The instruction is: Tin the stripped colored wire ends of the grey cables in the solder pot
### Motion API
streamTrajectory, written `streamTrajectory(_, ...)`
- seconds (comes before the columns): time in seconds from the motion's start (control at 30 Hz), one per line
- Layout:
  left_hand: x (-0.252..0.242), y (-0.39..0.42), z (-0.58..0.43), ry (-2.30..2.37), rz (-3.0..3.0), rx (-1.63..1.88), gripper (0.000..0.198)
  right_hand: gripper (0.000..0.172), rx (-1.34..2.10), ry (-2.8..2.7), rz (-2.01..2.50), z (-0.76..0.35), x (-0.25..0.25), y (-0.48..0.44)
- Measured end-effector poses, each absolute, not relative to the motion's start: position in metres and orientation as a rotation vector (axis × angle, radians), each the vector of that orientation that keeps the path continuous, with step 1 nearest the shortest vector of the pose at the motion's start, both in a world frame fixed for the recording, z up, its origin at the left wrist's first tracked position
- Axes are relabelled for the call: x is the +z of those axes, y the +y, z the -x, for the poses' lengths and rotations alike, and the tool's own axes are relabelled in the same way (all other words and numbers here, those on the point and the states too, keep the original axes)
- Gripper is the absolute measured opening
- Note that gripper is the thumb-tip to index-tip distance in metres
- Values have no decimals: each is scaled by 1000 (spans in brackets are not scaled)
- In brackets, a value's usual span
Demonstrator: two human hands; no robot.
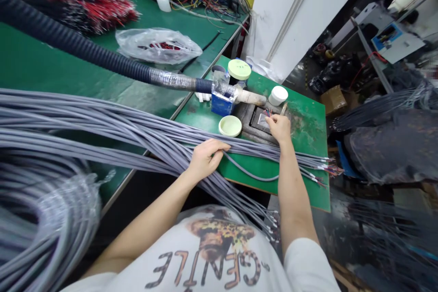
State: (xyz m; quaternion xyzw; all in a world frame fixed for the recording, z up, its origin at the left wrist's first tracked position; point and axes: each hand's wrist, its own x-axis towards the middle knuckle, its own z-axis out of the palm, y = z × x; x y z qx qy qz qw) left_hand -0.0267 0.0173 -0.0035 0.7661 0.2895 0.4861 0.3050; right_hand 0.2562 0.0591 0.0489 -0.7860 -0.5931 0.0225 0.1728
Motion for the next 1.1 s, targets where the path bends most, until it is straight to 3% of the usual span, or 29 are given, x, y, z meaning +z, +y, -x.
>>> streamTrajectory(0.23, -4, 19, 25, 786, -2064, 1160, 30, 33, 160, -2009, 1856, -190, 66, 61)
streamTrajectory(0.67, -1, 21, 25, 817, -2074, 1114, 30, 28, 42, -2323, 2142, -146, 51, 82)
streamTrajectory(0.9, -2, 20, 25, 794, -2037, 1138, 30, 35, -94, -2020, 2133, -206, 69, 72)
streamTrajectory(1.1, -3, 21, 25, 799, -2030, 1133, 29, 36, -121, -1638, 2443, -275, 46, 65)
